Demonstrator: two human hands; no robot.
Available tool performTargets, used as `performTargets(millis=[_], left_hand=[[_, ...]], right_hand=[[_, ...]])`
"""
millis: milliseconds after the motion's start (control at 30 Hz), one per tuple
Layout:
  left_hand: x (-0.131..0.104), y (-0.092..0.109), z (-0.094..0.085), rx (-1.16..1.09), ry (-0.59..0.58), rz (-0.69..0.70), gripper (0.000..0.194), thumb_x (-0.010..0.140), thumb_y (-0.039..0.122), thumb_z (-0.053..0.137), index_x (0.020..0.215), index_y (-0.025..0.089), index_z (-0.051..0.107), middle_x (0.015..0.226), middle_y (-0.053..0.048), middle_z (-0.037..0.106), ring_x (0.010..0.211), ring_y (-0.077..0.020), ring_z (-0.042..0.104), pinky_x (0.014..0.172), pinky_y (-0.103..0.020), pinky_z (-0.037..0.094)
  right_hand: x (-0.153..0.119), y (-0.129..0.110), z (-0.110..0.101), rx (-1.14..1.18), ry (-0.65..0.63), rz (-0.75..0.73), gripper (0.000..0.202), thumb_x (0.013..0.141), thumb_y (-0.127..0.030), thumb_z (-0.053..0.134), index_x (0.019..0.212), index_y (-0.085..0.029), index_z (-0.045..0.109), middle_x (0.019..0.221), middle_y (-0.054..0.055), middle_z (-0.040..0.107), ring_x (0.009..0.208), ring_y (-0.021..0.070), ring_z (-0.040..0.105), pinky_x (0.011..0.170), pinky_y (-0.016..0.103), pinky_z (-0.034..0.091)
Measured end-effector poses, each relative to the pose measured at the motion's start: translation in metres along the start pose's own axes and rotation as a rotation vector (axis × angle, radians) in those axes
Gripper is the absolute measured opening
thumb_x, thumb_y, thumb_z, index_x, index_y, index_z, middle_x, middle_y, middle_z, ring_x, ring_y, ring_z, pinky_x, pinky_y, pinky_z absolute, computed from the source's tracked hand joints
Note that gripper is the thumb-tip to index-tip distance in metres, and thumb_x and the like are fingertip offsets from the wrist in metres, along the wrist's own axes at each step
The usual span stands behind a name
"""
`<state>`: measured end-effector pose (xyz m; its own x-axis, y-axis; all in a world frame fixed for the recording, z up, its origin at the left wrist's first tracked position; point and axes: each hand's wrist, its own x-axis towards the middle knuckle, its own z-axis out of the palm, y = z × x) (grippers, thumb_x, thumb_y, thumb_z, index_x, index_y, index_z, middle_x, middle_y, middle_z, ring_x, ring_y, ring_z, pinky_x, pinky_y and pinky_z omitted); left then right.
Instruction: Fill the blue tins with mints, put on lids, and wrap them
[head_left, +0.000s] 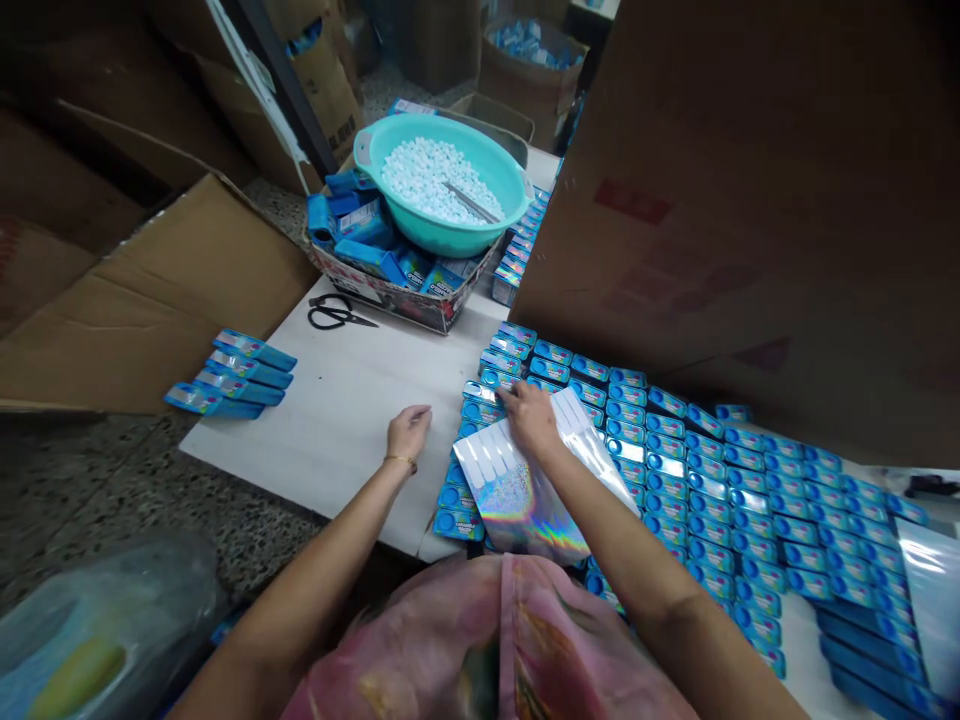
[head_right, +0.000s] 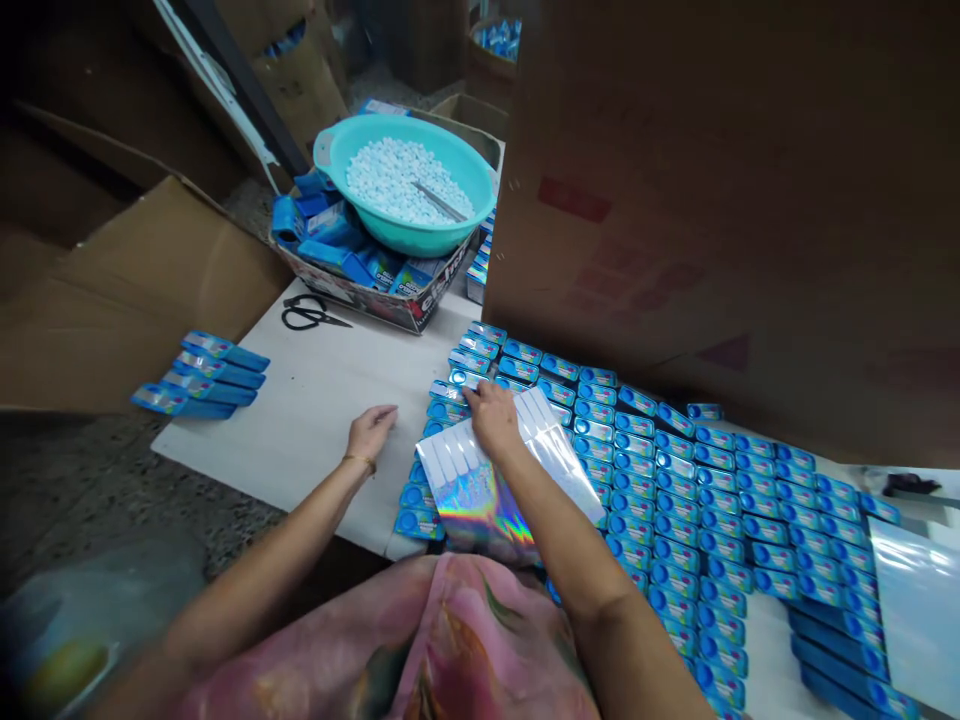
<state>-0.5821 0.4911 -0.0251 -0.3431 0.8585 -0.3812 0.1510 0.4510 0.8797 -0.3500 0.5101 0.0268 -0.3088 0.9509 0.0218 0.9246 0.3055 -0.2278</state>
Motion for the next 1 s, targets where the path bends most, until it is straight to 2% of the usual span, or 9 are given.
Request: performTargets(millis=[133, 200, 300, 367, 467, 633, 700, 800, 1000], left_hand=[[-0.067, 0.0, -0.024, -0.109, -0.247, -0.136, 0.041, 0.063, 0.049, 0.058, 0.08, 0.012, 0.062, 0.075, -0.007, 0.064, 0.061, -0.0147, 0.058, 0.051, -0.024, 0.044], [-0.095, -0.002, -0.021, -0.109, -0.383, -0.224, 0.043, 0.063, 0.048, 0.06, 0.087, 0.012, 0.061, 0.076, -0.007, 0.064, 0.064, -0.0157, 0.059, 0.053, -0.025, 0.046], [-0.119, -0.008, -0.001, -0.084, -0.475, -0.235, 0.051, 0.06, 0.042, 0.065, 0.1, 0.014, 0.055, 0.077, -0.005, 0.064, 0.068, -0.0162, 0.06, 0.056, -0.026, 0.047], [-0.125, -0.01, 0.014, -0.078, -0.46, -0.184, 0.052, 0.057, 0.038, 0.068, 0.1, 0.013, 0.053, 0.074, -0.004, 0.063, 0.065, -0.0155, 0.06, 0.054, -0.025, 0.046], [-0.125, -0.004, 0.028, -0.132, -0.358, -0.135, 0.048, 0.058, 0.035, 0.067, 0.098, 0.014, 0.049, 0.071, -0.002, 0.063, 0.061, -0.0134, 0.058, 0.05, -0.022, 0.043], [-0.12, 0.029, 0.022, -0.304, -0.27, 0.06, 0.066, 0.063, 0.029, 0.065, 0.12, 0.017, 0.035, 0.067, 0.002, 0.063, 0.054, -0.0097, 0.056, 0.053, -0.02, 0.042], [-0.118, 0.045, 0.016, -0.312, -0.279, 0.185, 0.068, 0.065, 0.028, 0.063, 0.126, 0.018, 0.033, 0.068, 0.002, 0.062, 0.059, -0.0095, 0.056, 0.059, -0.021, 0.044], [-0.117, 0.063, 0.006, -0.214, -0.327, 0.318, 0.051, 0.07, 0.03, 0.059, 0.117, 0.016, 0.05, 0.076, -0.001, 0.063, 0.07, -0.0111, 0.057, 0.067, -0.023, 0.044], [-0.117, 0.085, -0.01, 0.013, -0.398, 0.529, 0.049, 0.065, 0.031, 0.064, 0.111, 0.015, 0.057, 0.098, -0.005, 0.062, 0.088, -0.017, 0.055, 0.079, -0.028, 0.043]], right_hand=[[-0.032, 0.042, -0.017, 0.109, 0.213, 0.242, 0.031, 0.085, -0.022, 0.035, 0.106, -0.019, 0.058, 0.099, 0.009, 0.053, 0.09, 0.0198, 0.047, 0.079, 0.032, 0.034], [-0.056, 0.065, -0.022, 0.121, 0.26, 0.399, 0.033, 0.084, -0.033, 0.038, 0.104, -0.015, 0.058, 0.099, 0.011, 0.054, 0.092, 0.0217, 0.048, 0.079, 0.033, 0.035], [-0.086, 0.091, -0.021, 0.213, 0.149, 0.547, 0.045, 0.075, -0.045, 0.049, 0.107, -0.014, 0.055, 0.097, 0.011, 0.056, 0.089, 0.0229, 0.051, 0.076, 0.034, 0.038], [-0.095, 0.1, -0.018, 0.34, 0.084, 0.586, 0.049, 0.068, -0.045, 0.056, 0.107, -0.015, 0.055, 0.098, 0.01, 0.056, 0.086, 0.0218, 0.052, 0.074, 0.033, 0.039], [-0.099, 0.104, -0.021, 0.636, 0.12, 0.635, 0.053, 0.061, -0.041, 0.063, 0.106, -0.015, 0.055, 0.093, 0.007, 0.058, 0.081, 0.0201, 0.054, 0.072, 0.033, 0.041], [-0.11, 0.092, -0.052, 1.218, 0.22, 0.551, 0.07, 0.059, -0.035, 0.067, 0.122, -0.019, 0.041, 0.076, 0.0, 0.06, 0.068, 0.0172, 0.056, 0.064, 0.031, 0.045], [-0.117, 0.082, -0.067, 1.291, 0.297, 0.515, 0.073, 0.059, -0.033, 0.067, 0.125, -0.021, 0.038, 0.075, 0.0, 0.06, 0.067, 0.0164, 0.057, 0.063, 0.03, 0.045], [-0.128, 0.068, -0.084, 1.349, 0.394, 0.485, 0.074, 0.061, -0.031, 0.066, 0.128, -0.024, 0.035, 0.079, 0.0, 0.06, 0.069, 0.0147, 0.056, 0.064, 0.028, 0.046], [-0.142, 0.053, -0.099, 1.323, 0.516, 0.489, 0.071, 0.062, -0.026, 0.066, 0.127, -0.026, 0.039, 0.08, -0.003, 0.059, 0.069, 0.0102, 0.054, 0.066, 0.024, 0.045]])
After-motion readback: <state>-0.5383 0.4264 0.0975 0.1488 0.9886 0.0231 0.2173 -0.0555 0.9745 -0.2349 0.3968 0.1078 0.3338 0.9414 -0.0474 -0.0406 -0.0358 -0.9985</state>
